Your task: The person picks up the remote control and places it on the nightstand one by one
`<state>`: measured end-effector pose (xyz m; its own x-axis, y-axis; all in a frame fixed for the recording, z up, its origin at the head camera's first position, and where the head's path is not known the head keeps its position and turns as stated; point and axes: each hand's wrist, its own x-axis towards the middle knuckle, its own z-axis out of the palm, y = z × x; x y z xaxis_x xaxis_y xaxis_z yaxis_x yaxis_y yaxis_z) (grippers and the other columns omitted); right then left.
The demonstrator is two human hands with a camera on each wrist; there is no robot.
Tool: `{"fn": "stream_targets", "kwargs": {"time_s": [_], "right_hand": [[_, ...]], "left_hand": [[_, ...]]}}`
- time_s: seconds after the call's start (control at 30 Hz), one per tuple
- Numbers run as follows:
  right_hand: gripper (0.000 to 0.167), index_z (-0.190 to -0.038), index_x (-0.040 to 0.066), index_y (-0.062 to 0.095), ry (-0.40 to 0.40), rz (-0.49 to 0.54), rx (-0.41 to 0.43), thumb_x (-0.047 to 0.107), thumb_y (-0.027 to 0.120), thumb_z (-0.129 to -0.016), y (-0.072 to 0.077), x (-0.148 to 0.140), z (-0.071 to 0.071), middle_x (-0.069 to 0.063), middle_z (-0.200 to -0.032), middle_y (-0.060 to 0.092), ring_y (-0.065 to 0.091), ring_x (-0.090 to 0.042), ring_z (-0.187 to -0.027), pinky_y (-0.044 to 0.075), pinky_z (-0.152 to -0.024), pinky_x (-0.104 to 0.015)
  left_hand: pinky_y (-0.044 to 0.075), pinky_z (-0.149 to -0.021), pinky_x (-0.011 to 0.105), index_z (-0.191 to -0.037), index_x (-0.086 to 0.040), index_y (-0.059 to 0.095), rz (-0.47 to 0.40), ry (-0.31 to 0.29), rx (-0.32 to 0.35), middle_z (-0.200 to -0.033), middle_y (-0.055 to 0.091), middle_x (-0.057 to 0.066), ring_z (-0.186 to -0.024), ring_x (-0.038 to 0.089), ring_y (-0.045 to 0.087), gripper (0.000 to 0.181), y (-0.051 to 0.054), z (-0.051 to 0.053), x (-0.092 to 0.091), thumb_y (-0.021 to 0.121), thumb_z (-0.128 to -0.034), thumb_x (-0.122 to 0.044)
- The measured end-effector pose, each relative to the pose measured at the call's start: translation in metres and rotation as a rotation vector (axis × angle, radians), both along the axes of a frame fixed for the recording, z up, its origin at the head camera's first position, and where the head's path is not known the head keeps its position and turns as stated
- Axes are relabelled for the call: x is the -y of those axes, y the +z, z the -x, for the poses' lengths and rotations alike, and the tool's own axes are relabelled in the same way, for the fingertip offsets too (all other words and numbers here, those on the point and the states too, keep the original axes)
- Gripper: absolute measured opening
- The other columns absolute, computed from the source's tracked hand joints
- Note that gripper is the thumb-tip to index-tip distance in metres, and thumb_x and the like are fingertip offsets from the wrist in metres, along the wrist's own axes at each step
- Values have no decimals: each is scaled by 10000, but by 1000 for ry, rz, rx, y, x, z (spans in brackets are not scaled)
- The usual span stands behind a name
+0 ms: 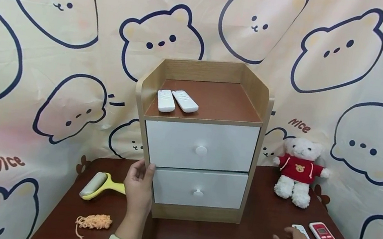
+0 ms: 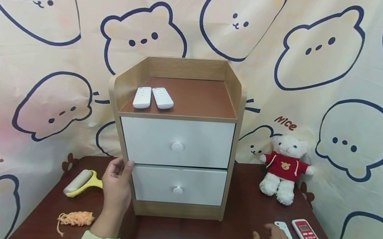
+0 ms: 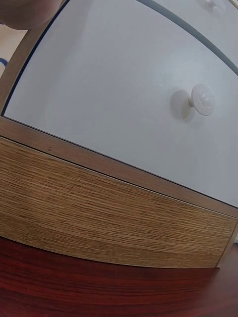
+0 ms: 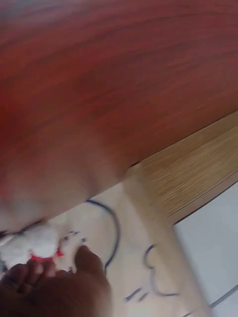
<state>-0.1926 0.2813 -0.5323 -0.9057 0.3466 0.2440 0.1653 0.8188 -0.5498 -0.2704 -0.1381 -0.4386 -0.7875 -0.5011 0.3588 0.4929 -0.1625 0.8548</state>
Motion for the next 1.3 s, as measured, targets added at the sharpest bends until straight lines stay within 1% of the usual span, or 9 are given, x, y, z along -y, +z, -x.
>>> {"fn": "stream_targets", "kwargs": {"time_s": [0.17, 0.23, 0.37, 0.53, 0.6, 0.77, 0.97, 1.13, 1.3], "right_hand": [[699, -1296, -187, 579, -136, -51, 176, 306, 866, -892, 1, -33, -6, -408, -1191, 610, 565, -544, -1131, 435, -1031, -691], [763, -1315, -212, 555, -163, -76, 248, 330, 871, -881, 2, -42, -8, -421, -1205, 598, 548, -542, -1138, 414, -1050, -685], [841, -1323, -223, 545, -166, -123, 377, 402, 870, -865, 1, -54, -11, -418, -1190, 608, 556, -516, -1127, 409, -1046, -676], [866, -1326, -235, 526, -161, -141, 474, 425, 854, -871, -2, -59, -10, -422, -1189, 612, 574, -503, -1136, 419, -1056, -667], [836, -1319, -246, 521, -160, -130, 484, 390, 835, -878, -3, -60, -10, -424, -1190, 613, 583, -500, -1138, 429, -1063, -669], [758, -1282, -261, 536, -153, -104, 464, 315, 798, -866, -7, -65, -7, -415, -1143, 632, 621, -492, -1080, 478, -1030, -685], [712, -1275, -247, 560, -181, -102, 448, 299, 795, -882, -10, -66, -6, -393, -1088, 652, 656, -480, -1021, 542, -936, -641], [687, -1273, -240, 575, -195, -74, 433, 283, 798, -887, -8, -65, -8, -409, -1085, 644, 672, -528, -1010, 552, -920, -651], [698, -1299, -230, 569, -210, -60, 453, 290, 799, -894, -9, -65, -8, -423, -1113, 636, 671, -525, -1005, 555, -914, -647]], "left_hand": [[568, -979, 179, -1307, -18, 663, -11, -7, -17, -1200, 697, -10, -1178, 139, 656, 321, -1, 1, -1, 781, -1021, -105], [568, -975, 186, -1300, -11, 663, -20, -14, -33, -1196, 697, -2, -1173, 145, 654, 310, -1, 1, -1, 775, -1022, -91], [572, -963, 191, -1289, -7, 664, -25, -18, -44, -1183, 694, 5, -1156, 149, 653, 299, -1, 1, -1, 773, -1021, -80], [572, -968, 190, -1292, -8, 660, -16, -15, -27, -1182, 689, 5, -1160, 148, 655, 308, -1, 0, -2, 778, -1020, -94], [572, -970, 189, -1291, -8, 660, -18, -12, -21, -1182, 687, 6, -1162, 147, 655, 310, -1, 0, -2, 780, -1019, -97], [573, -971, 189, -1293, -4, 658, -17, -8, -21, -1186, 689, 10, -1163, 152, 654, 313, 0, 0, -1, 779, -1020, -98], [574, -975, 193, -1289, -10, 658, -24, -17, -25, -1191, 688, 15, -1168, 153, 653, 306, 1, -1, -1, 777, -1019, -92], [572, -966, 183, -1267, -5, 665, -34, -9, -38, -1174, 688, 24, -1146, 143, 653, 281, 1, 0, -2, 773, -1015, -69], [568, -968, 181, -1254, 1, 668, -47, -14, -49, -1165, 684, 22, -1146, 138, 648, 263, 0, 1, -2, 765, -1017, -56]]}}
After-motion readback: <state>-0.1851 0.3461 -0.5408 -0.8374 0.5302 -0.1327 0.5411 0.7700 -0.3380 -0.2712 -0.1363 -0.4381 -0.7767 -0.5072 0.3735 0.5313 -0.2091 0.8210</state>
